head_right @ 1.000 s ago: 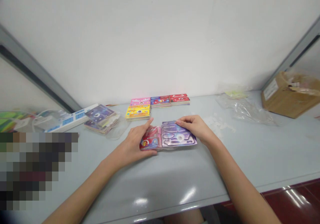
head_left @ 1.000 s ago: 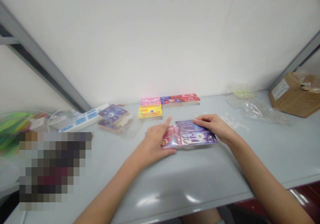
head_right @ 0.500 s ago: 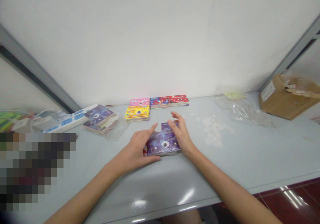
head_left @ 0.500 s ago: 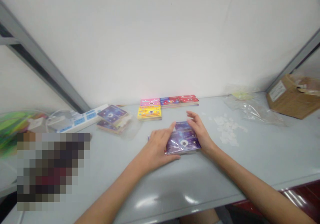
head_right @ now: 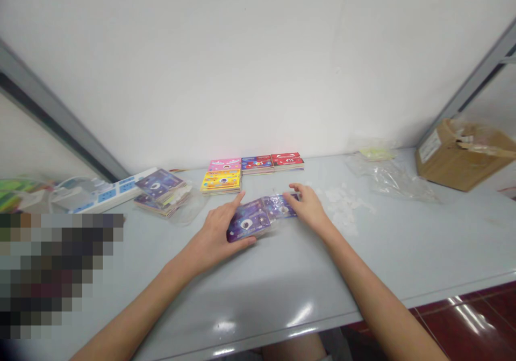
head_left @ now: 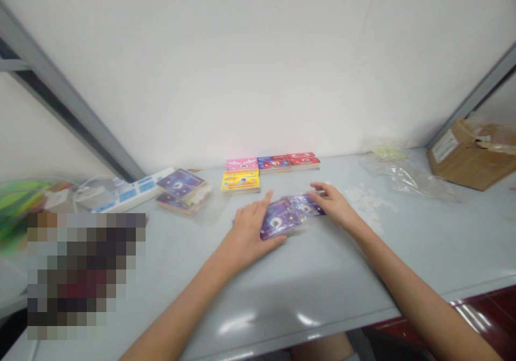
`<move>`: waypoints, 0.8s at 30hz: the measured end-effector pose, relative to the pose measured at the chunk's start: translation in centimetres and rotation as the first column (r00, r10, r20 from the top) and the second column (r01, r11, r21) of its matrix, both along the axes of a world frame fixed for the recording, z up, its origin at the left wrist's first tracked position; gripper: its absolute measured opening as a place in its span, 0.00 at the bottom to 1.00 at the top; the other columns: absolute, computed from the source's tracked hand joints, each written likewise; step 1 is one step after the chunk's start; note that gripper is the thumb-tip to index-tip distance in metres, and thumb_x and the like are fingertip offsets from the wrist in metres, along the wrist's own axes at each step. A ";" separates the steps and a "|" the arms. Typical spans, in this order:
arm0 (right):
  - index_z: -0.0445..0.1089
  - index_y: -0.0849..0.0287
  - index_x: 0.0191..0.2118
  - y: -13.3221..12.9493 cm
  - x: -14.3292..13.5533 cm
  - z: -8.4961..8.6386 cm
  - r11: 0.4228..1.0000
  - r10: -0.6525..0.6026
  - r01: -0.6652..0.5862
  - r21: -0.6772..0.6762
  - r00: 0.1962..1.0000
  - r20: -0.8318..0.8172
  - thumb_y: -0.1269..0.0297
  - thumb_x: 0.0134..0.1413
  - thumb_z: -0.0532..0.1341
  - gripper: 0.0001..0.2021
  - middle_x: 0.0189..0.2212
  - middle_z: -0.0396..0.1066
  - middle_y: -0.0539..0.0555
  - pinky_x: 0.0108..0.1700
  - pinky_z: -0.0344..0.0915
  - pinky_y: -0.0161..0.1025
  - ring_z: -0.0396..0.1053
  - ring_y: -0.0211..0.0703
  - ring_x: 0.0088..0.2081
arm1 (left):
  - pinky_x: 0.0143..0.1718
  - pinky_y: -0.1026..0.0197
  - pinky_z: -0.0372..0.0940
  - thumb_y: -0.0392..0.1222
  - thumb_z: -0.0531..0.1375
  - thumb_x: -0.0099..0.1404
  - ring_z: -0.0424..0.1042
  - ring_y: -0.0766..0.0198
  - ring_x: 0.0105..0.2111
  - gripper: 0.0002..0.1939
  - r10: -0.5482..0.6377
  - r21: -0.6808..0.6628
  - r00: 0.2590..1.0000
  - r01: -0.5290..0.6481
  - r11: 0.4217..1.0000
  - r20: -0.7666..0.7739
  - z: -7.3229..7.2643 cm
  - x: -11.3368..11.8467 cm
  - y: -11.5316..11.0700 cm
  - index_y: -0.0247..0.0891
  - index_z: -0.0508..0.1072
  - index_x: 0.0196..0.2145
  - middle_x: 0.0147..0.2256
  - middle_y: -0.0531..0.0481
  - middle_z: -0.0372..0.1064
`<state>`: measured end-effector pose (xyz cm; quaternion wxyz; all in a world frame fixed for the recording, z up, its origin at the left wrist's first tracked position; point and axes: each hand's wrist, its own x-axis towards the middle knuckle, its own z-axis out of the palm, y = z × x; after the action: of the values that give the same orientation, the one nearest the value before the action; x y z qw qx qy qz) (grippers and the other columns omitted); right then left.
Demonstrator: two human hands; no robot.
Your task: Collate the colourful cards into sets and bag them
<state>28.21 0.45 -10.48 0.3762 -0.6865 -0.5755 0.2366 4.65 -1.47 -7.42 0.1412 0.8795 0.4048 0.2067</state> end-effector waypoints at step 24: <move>0.62 0.59 0.28 -0.4 1.9 2.9 0.958 -0.026 0.190 0.215 0.804 -0.594 0.52 0.36 0.64 0.17 0.19 0.62 0.46 0.21 0.55 0.31 0.58 0.31 0.18 | 0.49 0.48 0.52 0.53 0.59 0.55 0.57 0.49 0.51 0.44 0.097 0.048 0.993 -0.094 0.994 -0.063 -0.4 -1.0 1.2 0.40 0.38 0.61 0.53 0.40 0.56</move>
<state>30.15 0.10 -7.54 0.6362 -0.5555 -0.4174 0.3355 3.64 -0.31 -7.82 0.0980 0.8684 0.4460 0.1934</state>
